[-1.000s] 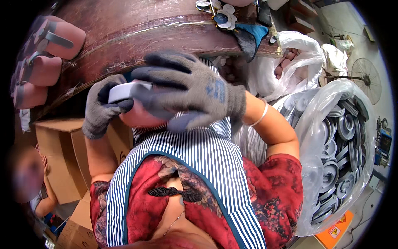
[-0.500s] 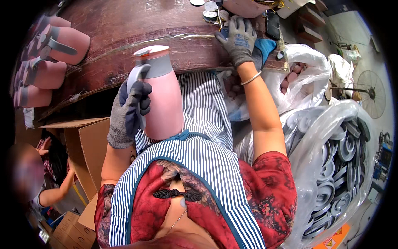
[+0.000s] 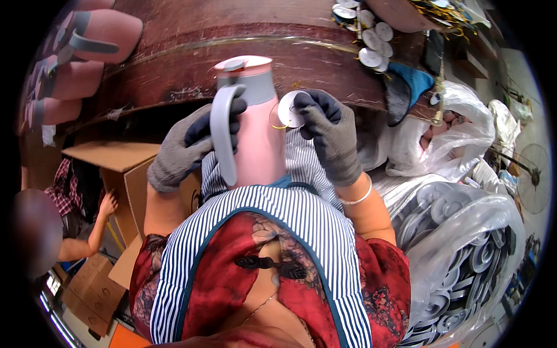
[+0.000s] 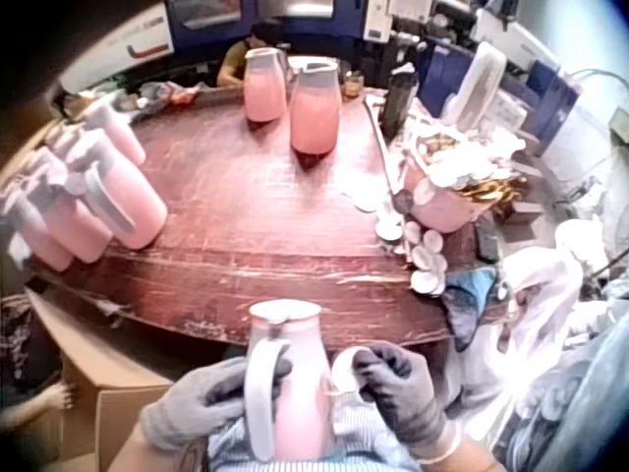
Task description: The person assembles pink thermal carafes by hand, inserting interior components, placing lids, and attaching circular labels to the handles.
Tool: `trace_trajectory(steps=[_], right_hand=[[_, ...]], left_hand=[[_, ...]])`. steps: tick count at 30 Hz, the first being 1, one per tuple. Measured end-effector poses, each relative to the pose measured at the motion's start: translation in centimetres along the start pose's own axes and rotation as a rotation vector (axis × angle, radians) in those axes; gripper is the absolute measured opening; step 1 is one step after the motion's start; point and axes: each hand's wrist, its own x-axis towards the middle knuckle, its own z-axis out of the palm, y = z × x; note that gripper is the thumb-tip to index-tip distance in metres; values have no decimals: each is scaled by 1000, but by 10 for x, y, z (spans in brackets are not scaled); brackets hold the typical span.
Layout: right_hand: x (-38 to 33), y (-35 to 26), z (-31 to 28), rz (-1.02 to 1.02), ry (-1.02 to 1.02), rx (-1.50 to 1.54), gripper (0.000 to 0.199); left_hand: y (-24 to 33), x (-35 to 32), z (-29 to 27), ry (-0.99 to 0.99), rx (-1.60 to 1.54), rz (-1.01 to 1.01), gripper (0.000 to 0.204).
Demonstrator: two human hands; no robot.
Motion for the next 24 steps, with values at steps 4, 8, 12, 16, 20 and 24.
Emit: trace_trajectory(steps=[4, 8, 12, 16, 20, 24], right_hand=[[-14, 9, 34, -163, 9, -92, 27], [-27, 11, 46, -291, 2, -112, 27], [-31, 26, 46, -272, -6, -70, 30], [-23, 29, 35, -126, -1, 219, 33], [-8, 54, 9, -22, -140, 518, 24], [1, -12, 41, -391, 11, 63, 30]], left_hand=[[0, 4, 12, 131, 181, 78, 51], [-11, 13, 14, 141, 250, 100, 51], [-12, 16, 30, 231, 309, 215, 38], [-6, 1, 20, 292, -427, -19, 22], [-10, -11, 4, -15, -1111, 189, 32], [-2, 19, 0, -108, -953, 436, 40]])
